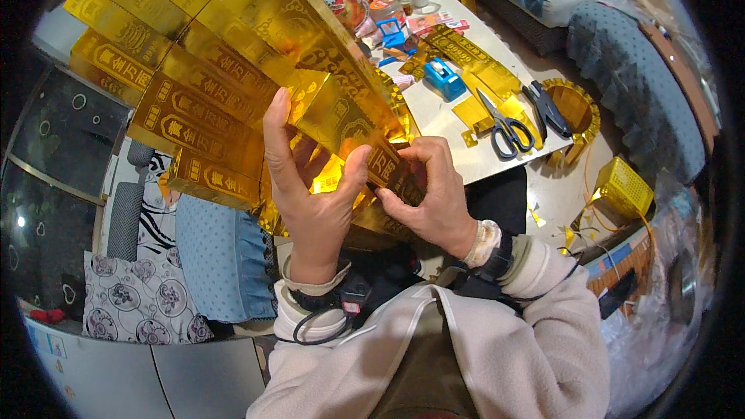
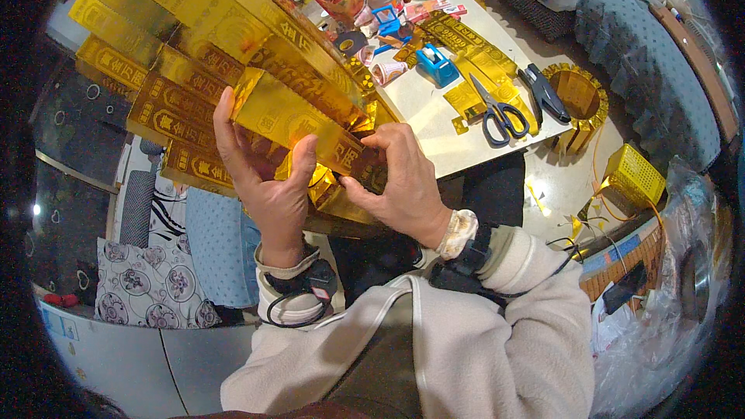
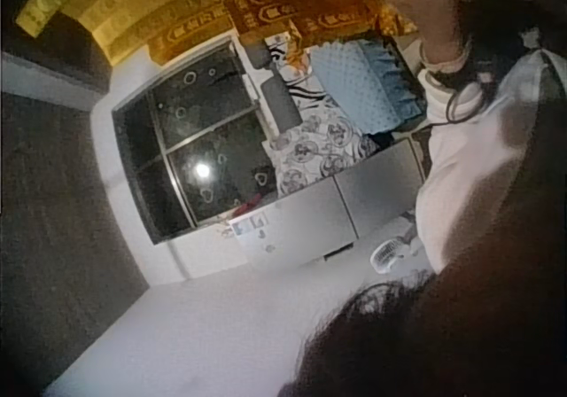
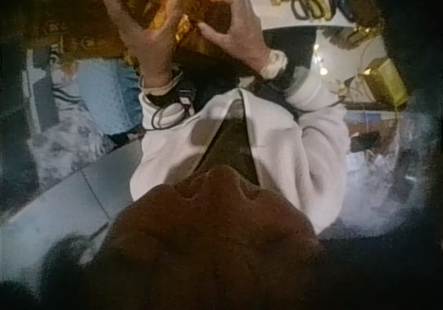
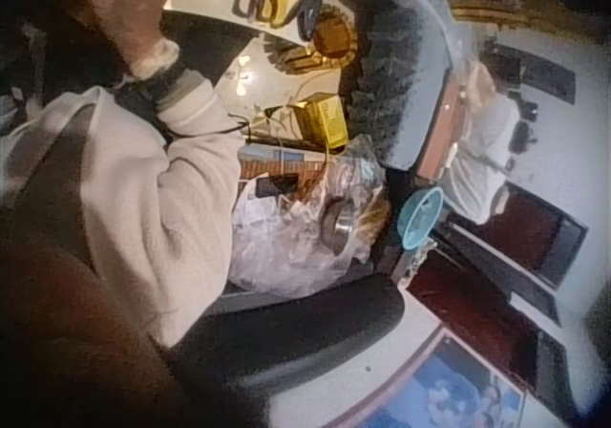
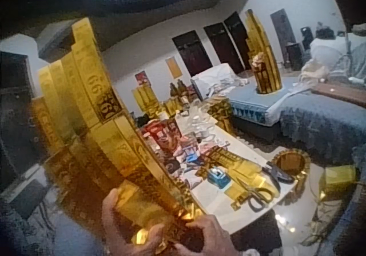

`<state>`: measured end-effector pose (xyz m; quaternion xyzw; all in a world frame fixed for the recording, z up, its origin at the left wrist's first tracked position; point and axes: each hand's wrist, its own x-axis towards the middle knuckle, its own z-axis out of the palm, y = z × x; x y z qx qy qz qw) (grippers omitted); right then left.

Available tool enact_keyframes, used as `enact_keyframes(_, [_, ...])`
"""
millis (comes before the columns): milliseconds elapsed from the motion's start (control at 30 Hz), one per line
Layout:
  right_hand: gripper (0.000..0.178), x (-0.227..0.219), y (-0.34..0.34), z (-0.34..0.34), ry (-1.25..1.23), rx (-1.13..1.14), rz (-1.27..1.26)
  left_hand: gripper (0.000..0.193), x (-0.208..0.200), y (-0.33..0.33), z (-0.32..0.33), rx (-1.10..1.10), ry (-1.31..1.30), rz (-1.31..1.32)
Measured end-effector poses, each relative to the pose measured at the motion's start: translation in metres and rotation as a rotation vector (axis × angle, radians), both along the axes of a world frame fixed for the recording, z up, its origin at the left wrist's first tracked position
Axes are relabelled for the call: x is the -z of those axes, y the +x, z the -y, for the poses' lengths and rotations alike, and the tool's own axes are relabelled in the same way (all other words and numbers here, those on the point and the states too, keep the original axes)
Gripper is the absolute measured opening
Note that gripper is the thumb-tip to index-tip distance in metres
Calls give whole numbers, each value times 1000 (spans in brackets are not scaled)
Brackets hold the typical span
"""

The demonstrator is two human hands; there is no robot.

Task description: The person folds and assembles gold-colored paper sheets into a cylindrical structure. They use a tape dispenser to secure the edges and then place a circular gold base onto the bottom of the cylinder.

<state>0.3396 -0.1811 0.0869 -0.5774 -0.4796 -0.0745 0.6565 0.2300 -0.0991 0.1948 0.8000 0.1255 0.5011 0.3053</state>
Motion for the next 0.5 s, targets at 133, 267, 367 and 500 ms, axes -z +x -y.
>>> enact_keyframes(133, [58, -2, -3, 0, -39, -22, -72, 96, 2, 0, 0, -29, 21, -21])
enact_keyframes(267, [57, -4, -3, 2, -84, -22, -100, 96, 3, 2, -5, -19, 76, 6])
enact_keyframes(367, [56, -4, -2, 1, -75, -8, -81, 96, 5, 3, -7, -3, 95, 19])
enact_keyframes(500, [56, -3, -1, 0, -61, -11, -57, 96, 5, 2, -7, 25, 64, 22])
